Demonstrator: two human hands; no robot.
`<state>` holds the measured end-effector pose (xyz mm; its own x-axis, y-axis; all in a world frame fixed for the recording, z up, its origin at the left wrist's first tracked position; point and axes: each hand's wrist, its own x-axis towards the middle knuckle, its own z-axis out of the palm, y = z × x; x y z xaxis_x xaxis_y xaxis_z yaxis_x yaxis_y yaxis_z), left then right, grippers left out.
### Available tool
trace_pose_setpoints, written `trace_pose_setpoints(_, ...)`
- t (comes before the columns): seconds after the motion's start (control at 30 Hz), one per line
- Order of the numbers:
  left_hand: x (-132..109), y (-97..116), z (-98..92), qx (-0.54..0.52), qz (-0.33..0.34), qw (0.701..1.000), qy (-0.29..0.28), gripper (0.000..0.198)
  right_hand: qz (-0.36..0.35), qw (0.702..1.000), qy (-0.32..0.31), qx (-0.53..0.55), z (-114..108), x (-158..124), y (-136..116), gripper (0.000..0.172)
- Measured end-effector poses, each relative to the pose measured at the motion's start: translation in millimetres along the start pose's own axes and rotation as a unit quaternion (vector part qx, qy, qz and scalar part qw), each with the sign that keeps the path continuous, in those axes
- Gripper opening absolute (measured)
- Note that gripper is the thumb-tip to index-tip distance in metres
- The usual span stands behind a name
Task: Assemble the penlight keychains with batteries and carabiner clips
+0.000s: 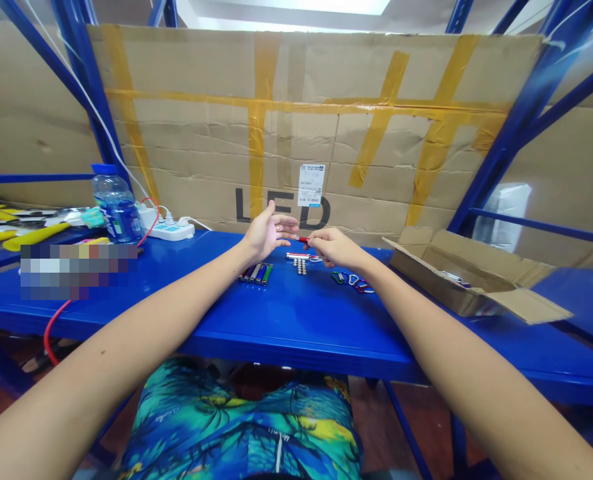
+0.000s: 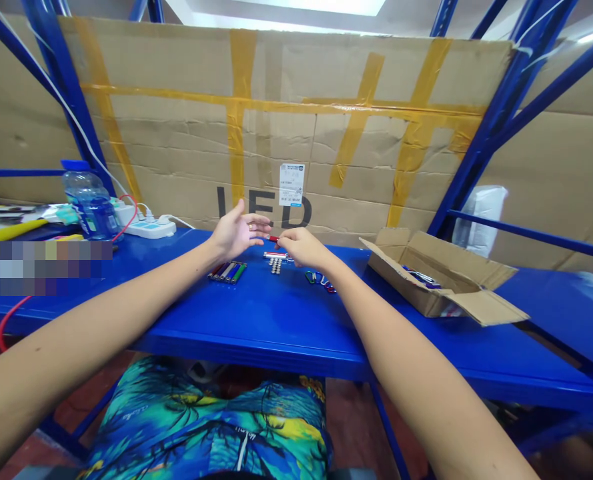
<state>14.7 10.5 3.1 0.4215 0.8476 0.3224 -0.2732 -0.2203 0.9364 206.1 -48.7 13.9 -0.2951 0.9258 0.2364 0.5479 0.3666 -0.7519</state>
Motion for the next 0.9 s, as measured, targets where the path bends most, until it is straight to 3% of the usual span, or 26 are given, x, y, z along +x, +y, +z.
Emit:
trace_pose_setpoints(0.3, 0.7, -1.0, 0.6, -0.005, -0.007, 1.0, -0.006, 0.07, 0.006, 0.999, -0.01, 0.031, 1.1, 1.9, 4.7, 0.015)
trace_pose_setpoints(0.9, -0.7, -0.4, 1.2, -0.007, -0.006, 1.0, -0.007, 0.071, -0.003, 1.0, 0.005, -0.015, -1.5, -0.6, 0.8, 0.018)
